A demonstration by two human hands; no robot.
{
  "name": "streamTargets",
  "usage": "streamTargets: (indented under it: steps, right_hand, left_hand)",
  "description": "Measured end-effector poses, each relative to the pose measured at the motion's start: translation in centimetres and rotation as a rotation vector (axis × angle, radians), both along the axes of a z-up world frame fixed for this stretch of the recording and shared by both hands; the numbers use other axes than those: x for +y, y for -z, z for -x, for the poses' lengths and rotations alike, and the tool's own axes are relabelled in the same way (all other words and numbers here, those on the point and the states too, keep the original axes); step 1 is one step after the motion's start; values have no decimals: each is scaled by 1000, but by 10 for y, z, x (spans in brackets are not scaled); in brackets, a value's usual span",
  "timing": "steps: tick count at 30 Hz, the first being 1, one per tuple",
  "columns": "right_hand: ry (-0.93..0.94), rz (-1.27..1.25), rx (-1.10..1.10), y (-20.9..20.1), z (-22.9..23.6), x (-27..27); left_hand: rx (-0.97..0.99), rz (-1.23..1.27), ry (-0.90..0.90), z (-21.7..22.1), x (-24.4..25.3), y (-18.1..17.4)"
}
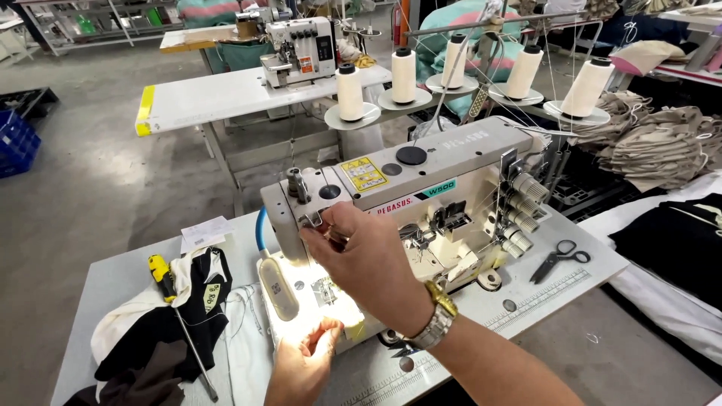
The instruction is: Threading an industrial sewing machine by hand using tweezers to guide the thread through various eyelets and needles.
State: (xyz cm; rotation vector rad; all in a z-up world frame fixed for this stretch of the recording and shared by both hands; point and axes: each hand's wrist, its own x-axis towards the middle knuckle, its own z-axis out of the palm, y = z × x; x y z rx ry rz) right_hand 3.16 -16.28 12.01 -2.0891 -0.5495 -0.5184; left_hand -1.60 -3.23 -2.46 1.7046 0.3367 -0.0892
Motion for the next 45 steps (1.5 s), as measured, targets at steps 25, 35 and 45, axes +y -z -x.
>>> streamTargets:
  steps: [25,35,45]
  right_hand:
    - [-574,-464,647,-28,-21,-32]
    - [-478,-377,727,-40,-13,-32]
    - [-414,-309,395,-24,-7,-26]
  left_hand:
    - [-96,111,5,-1,3,5]
    - [-227,103,29,-6,6,27]
    - [-112,-7,35,6,2,6]
